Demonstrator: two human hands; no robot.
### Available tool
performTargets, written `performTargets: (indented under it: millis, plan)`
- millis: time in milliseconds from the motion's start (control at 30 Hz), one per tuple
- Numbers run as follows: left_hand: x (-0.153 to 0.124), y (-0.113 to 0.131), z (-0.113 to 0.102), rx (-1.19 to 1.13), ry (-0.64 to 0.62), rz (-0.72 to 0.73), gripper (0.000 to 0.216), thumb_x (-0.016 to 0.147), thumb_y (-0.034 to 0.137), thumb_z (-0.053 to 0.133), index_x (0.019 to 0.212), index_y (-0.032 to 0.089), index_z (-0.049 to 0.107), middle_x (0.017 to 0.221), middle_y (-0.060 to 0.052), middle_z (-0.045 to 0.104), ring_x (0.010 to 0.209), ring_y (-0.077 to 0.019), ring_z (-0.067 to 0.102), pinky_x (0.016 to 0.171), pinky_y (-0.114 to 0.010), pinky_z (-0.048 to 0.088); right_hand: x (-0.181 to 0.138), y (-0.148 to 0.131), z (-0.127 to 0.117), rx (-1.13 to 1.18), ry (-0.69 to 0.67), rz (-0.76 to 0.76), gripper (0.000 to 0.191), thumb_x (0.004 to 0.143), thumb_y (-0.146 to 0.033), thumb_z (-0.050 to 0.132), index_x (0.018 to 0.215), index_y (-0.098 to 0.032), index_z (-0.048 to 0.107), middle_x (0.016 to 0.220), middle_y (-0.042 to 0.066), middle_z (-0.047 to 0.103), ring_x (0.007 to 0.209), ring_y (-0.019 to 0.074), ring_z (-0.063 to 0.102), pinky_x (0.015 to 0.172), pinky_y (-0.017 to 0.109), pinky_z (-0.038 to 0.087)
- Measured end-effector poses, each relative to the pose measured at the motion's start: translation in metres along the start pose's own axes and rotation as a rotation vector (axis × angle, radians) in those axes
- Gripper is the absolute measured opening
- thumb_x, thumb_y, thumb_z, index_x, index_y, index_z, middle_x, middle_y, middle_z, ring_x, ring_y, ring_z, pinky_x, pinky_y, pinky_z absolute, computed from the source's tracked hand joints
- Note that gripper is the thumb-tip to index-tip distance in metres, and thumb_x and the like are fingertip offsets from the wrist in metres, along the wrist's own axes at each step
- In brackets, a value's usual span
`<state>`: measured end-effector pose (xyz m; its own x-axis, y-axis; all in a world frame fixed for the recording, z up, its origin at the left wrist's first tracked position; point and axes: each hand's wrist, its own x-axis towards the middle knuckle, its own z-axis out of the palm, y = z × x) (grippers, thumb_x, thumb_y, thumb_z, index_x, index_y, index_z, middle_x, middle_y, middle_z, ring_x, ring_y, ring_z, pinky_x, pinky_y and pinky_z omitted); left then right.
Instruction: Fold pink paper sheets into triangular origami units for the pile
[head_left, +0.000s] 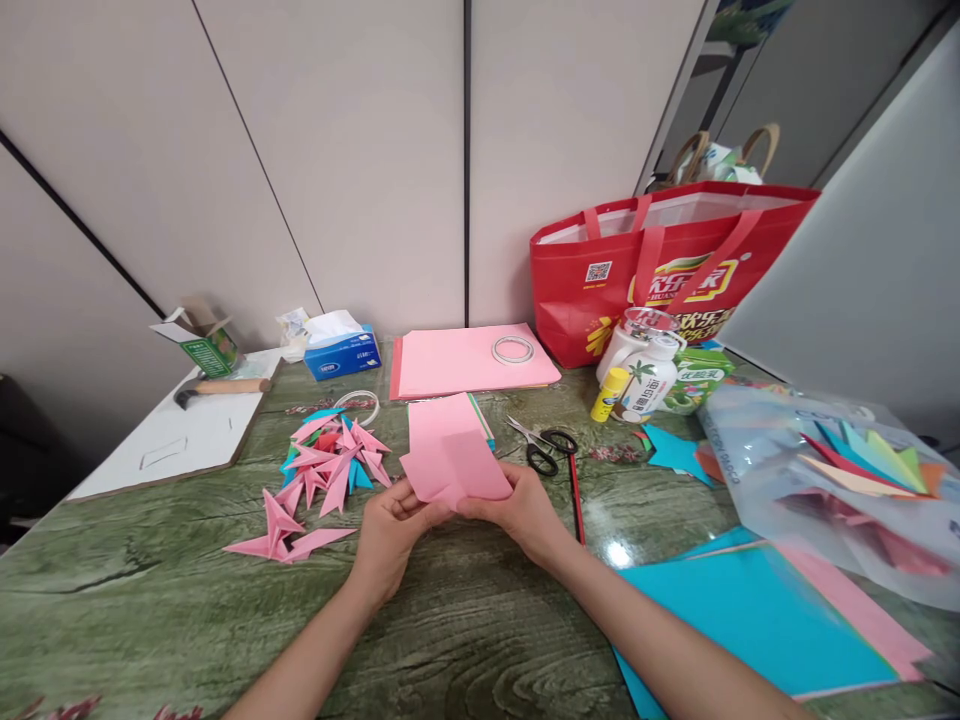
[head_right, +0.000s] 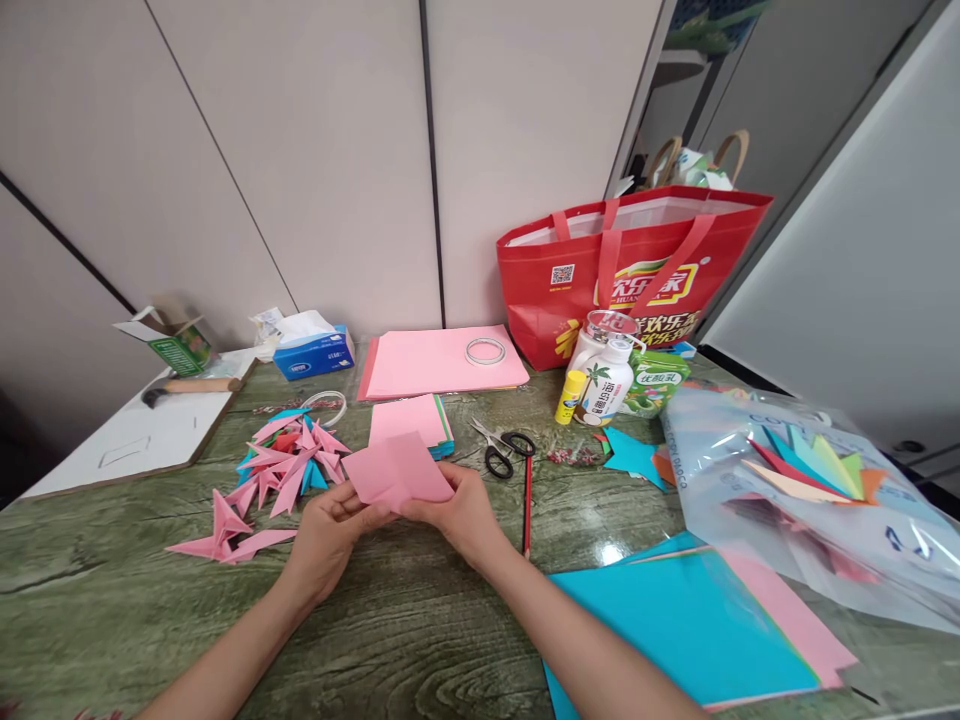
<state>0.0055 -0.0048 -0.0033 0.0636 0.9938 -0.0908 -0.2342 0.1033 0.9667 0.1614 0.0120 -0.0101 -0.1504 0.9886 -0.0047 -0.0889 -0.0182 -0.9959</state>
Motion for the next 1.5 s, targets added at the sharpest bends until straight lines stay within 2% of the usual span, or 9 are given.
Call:
performTargets:
  millis: [267, 833, 1067, 1500]
  plan:
    - [0.0013, -0.0024, 0.0018, -0.035, 0.05, -0.04, 0.03, 0.058, 0.019, 0.073, 0.087, 0.013, 0.068, 0.084, -0.007, 0.072, 0.073, -0.0186, 0.066, 0.067, -0.028, 0.054, -0.0012, 0.0018, 0.0003, 0.029, -0.035, 0.013, 0.027, 0.05, -0.026, 0.073, 0.071, -0.011, 0.066, 0.062, -0.001, 0.057, 0.055, 0.0108, 0.043, 0.053, 0.023, 0.036]
    - [0.0005, -0.0052, 0.001, -0.056, 0.048, -0.054, 0.026, 0.061, 0.016, 0.071, 0.086, 0.011, 0.068, 0.082, -0.007, 0.073, 0.07, -0.0169, 0.066, 0.067, -0.026, 0.054, 0.0018, 0.0056, 0.0009, 0.006, -0.003, 0.069, 0.034, 0.043, -0.027, 0.076, 0.071, -0.011, 0.065, 0.06, -0.002, 0.056, 0.052, 0.0098, 0.042, 0.05, 0.022, 0.035]
    - [-0.0017, -0.0066, 0.0006, -0.069, 0.045, -0.059, 0.029, 0.06, 0.017, 0.072, 0.088, 0.012, 0.068, 0.084, -0.008, 0.072, 0.072, -0.0176, 0.066, 0.068, -0.027, 0.055, 0.0024, 0.0069, 0.0013, -0.005, 0.009, 0.071, 0.034, 0.044, -0.028, 0.076, 0.072, -0.011, 0.065, 0.06, -0.002, 0.056, 0.053, 0.0103, 0.043, 0.051, 0.022, 0.035]
    - [0.0015, -0.004, -0.0011, -0.023, 0.039, -0.104, 0.024, 0.058, 0.019, 0.073, 0.08, 0.01, 0.07, 0.077, -0.008, 0.073, 0.067, -0.0191, 0.066, 0.066, -0.029, 0.055, 0.0028, 0.0052, 0.0026, -0.043, 0.018, 0.078, 0.03, 0.047, -0.024, 0.073, 0.072, -0.01, 0.063, 0.058, -0.003, 0.053, 0.052, 0.0094, 0.039, 0.049, 0.021, 0.032]
